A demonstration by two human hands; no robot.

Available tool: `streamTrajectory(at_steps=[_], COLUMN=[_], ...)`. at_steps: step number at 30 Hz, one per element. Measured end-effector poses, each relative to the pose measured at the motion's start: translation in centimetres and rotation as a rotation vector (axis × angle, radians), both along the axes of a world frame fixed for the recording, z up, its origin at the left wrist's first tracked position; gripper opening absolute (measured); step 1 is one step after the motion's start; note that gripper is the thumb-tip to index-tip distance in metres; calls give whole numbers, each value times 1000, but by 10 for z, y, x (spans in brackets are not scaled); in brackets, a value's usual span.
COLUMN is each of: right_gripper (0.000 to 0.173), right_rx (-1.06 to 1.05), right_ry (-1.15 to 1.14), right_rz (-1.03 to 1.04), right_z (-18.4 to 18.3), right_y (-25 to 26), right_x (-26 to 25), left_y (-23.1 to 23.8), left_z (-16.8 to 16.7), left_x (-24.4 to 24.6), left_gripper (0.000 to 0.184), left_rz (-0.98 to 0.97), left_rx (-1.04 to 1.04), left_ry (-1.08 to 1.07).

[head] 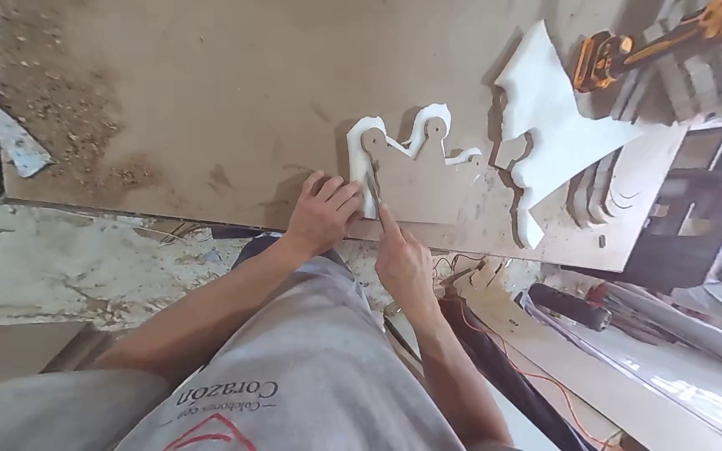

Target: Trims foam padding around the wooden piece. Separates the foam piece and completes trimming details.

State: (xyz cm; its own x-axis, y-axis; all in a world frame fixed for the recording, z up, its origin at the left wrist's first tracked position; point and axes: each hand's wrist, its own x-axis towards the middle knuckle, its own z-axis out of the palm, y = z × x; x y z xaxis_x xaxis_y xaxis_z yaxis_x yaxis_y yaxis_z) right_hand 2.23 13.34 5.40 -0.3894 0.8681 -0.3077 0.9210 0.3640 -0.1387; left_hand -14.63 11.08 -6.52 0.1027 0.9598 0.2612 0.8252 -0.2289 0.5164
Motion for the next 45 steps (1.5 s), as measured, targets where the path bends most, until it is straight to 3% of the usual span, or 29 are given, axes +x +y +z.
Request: streamTrajectory(at_steps=[10, 16, 18, 21, 22, 24, 27, 29, 33, 35, 38, 42, 45], right_gripper=[51, 43, 52, 58, 56, 49, 42, 40, 38, 37, 36, 38, 40], right_rx=[24, -80, -36, 34, 28, 25, 35, 31, -36, 1, 59, 96, 98], right_ry=[-26, 230, 376, 605, 669, 760, 794, 837, 978, 1049, 1069, 792, 512], right_rz=[-76, -210, -328, -460, -465, -434, -388, -391, -444, -498, -673, -1030, -1046], right_z=[-6, 35, 38, 23, 11, -19, -60, -71, -67, -62, -56, -56, -52], right_y=[-41, -104, -94, -58, -43, -16, 9, 14, 11, 9, 6, 27, 58], right_x=[8, 104, 121, 94, 78, 51, 31, 30, 36, 51, 98, 167, 197], left_y=[-3, 0, 2, 8, 9, 6, -2, -4, -7, -11, -47, -82, -93], left_z=[-2, -4, 0, 11, 12, 14, 13, 9, 31, 47, 49, 86, 54], left_x=[2, 0, -1, -4, -4, -9, -31, -50, -89, -128, -204, -233, -239], left_gripper=[27, 27, 34, 54, 55, 35, 26, 28, 27, 35, 48, 43, 42], left_rz=[61, 73, 37, -169, -220, -214, -68, 49, 487, 730, 878, 1119, 1027], left_rx=[8, -6, 26, -51, -103, -128, -101, -94, -71, 37, 137, 152, 123], left_ry=[-23, -79, -121, -84, -32, 4, -24, -172, -670, -779, -961, -1117, -1129])
